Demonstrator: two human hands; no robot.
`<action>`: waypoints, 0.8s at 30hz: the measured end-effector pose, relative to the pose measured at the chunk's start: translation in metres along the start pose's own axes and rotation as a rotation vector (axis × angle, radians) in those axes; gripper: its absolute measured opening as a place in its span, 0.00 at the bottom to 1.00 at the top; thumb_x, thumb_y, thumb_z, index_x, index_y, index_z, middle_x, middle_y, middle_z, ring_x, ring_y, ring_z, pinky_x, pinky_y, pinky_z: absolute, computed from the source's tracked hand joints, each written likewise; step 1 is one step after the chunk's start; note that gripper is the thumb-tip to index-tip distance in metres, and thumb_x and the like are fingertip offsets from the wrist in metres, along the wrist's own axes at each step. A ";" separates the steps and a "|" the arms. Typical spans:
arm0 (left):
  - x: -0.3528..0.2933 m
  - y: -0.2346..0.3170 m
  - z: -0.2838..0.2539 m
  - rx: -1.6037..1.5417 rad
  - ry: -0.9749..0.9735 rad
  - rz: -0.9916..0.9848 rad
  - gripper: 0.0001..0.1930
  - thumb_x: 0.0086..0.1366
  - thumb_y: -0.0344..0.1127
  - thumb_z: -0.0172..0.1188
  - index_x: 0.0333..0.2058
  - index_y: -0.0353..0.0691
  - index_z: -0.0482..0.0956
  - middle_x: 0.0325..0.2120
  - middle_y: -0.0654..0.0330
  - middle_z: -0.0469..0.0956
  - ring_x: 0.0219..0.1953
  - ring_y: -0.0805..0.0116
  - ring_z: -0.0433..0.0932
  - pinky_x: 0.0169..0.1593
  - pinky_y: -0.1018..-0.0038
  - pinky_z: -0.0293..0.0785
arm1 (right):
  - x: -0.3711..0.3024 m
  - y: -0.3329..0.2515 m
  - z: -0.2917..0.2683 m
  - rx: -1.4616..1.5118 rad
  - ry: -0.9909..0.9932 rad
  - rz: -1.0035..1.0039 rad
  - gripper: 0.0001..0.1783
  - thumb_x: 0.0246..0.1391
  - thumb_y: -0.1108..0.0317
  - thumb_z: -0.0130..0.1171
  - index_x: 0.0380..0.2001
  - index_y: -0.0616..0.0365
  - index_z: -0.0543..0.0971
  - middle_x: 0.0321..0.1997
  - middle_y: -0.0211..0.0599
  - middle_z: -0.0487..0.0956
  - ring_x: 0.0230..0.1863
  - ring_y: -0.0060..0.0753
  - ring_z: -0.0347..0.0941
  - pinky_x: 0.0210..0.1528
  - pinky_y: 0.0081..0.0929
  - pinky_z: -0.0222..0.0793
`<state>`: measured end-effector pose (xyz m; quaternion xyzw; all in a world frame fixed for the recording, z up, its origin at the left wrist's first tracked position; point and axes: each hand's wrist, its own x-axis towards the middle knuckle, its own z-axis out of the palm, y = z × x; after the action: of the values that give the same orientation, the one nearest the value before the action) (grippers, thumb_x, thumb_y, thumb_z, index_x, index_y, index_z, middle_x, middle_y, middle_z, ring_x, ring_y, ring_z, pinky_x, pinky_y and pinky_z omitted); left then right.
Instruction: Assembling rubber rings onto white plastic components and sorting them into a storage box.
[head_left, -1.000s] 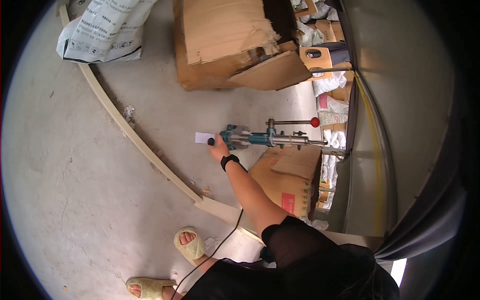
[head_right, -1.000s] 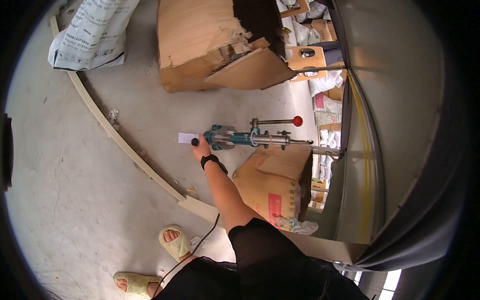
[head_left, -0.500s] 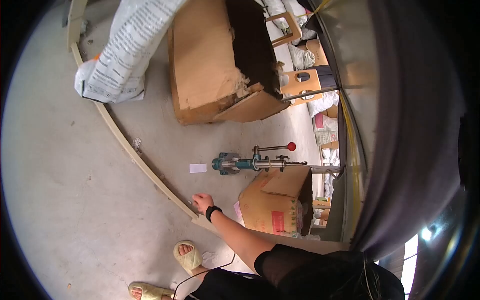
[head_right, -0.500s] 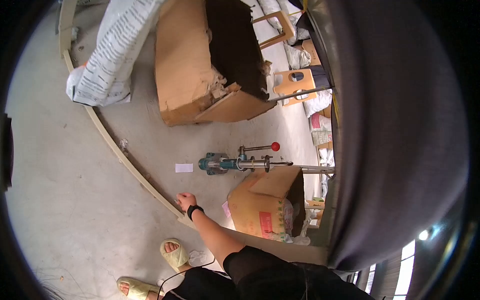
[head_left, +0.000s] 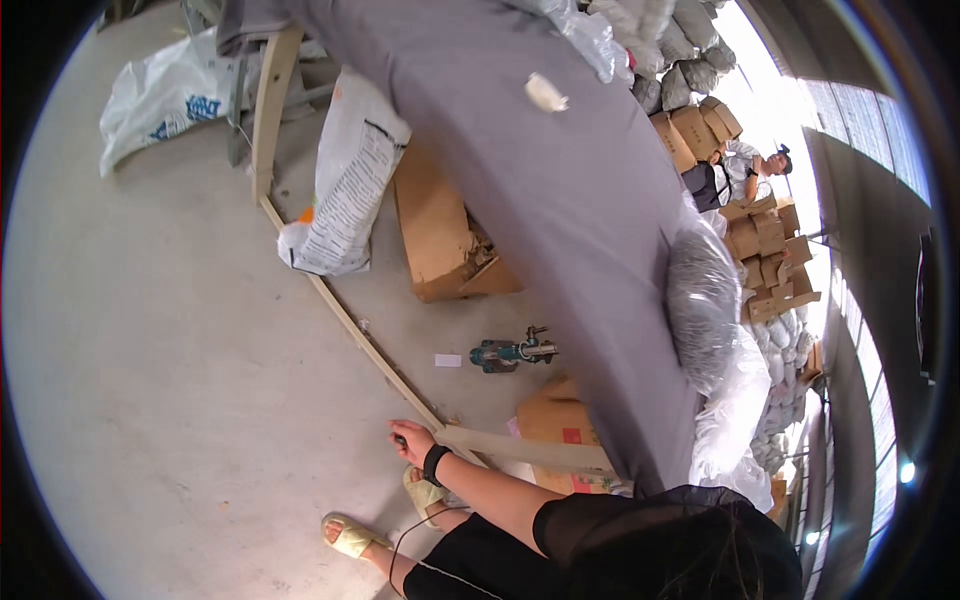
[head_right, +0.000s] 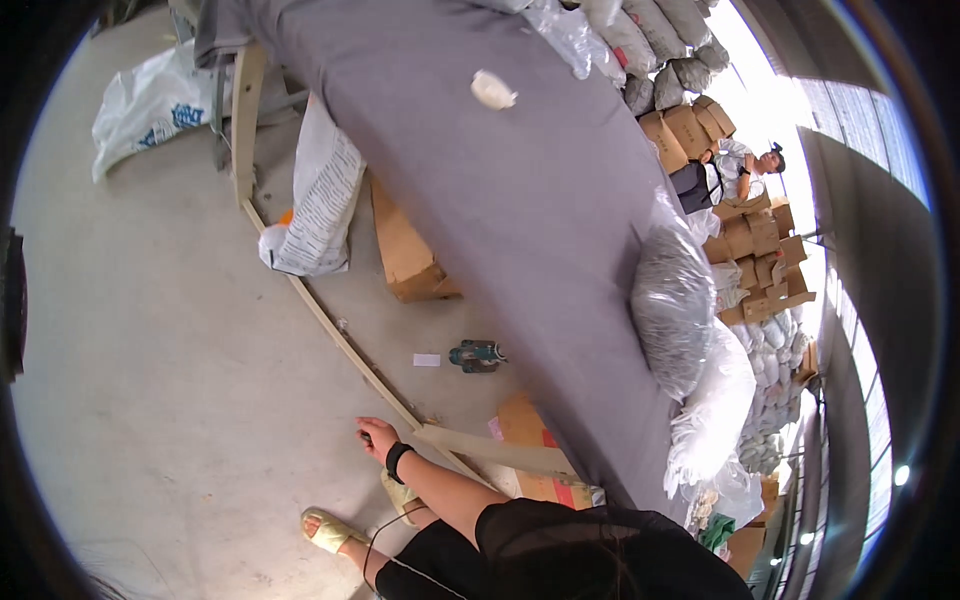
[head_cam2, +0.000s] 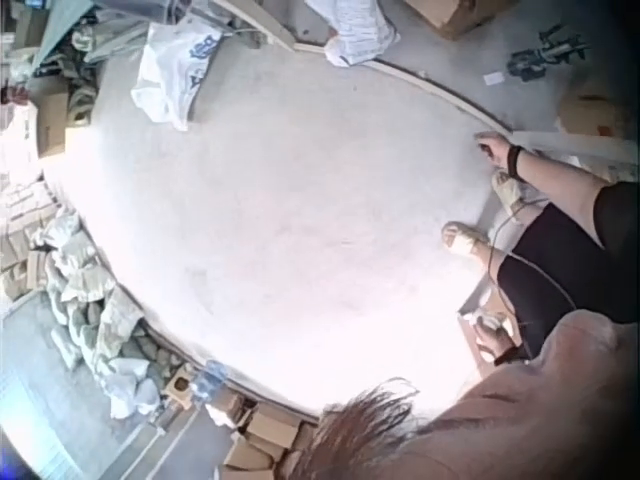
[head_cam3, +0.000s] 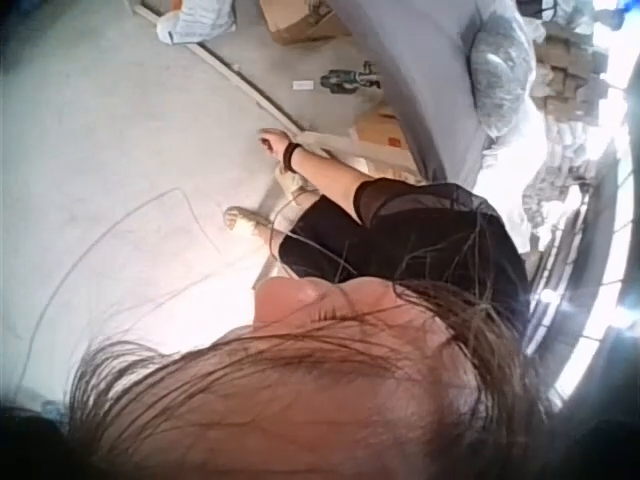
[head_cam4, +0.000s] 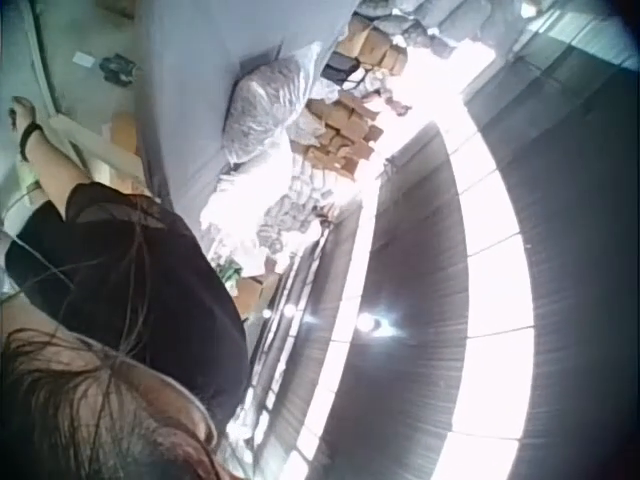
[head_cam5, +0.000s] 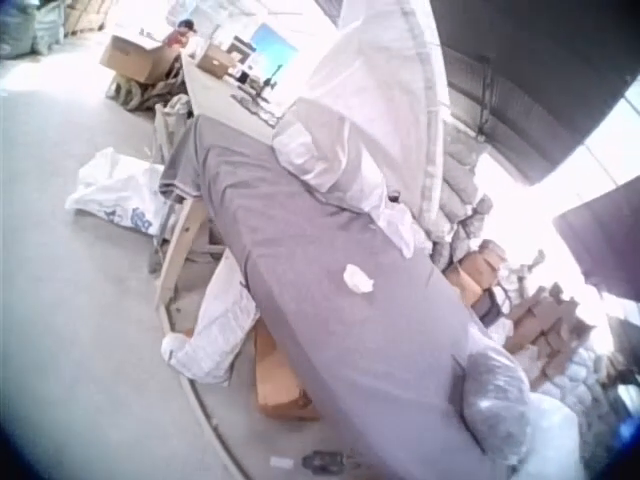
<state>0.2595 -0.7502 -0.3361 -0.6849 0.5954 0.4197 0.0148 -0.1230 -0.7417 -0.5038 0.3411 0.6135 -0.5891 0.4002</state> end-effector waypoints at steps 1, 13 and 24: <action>-0.003 0.013 -0.008 0.038 0.006 0.044 0.15 0.48 0.26 0.52 0.39 0.34 0.68 0.33 0.56 0.70 0.37 0.61 0.69 0.39 0.67 0.67 | -0.018 -0.014 0.009 0.047 -0.110 -0.029 0.09 0.50 0.68 0.48 0.36 0.51 0.71 0.21 0.27 0.70 0.16 0.16 0.61 0.15 0.13 0.56; 0.041 0.077 -0.142 -1.016 -0.277 -0.151 0.09 0.54 0.39 0.50 0.27 0.40 0.71 0.15 0.63 0.65 0.18 0.72 0.63 0.24 0.78 0.61 | -0.244 -0.184 0.098 0.299 -0.354 -0.393 0.09 0.47 0.73 0.43 0.33 0.56 0.71 0.22 0.29 0.70 0.21 0.19 0.62 0.20 0.16 0.58; 0.060 0.147 -0.157 -0.908 -0.171 -0.587 0.07 0.57 0.33 0.45 0.29 0.38 0.71 0.17 0.65 0.68 0.16 0.76 0.63 0.21 0.81 0.61 | 0.047 -0.256 0.123 -0.613 0.889 -0.895 0.39 0.34 0.59 0.61 0.50 0.62 0.58 0.37 0.50 0.72 0.33 0.48 0.71 0.36 0.37 0.66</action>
<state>0.2211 -0.9230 -0.1999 -0.7231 0.1350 0.6671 -0.1177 -0.3609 -0.8852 -0.4283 0.1362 0.9389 -0.3025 -0.0914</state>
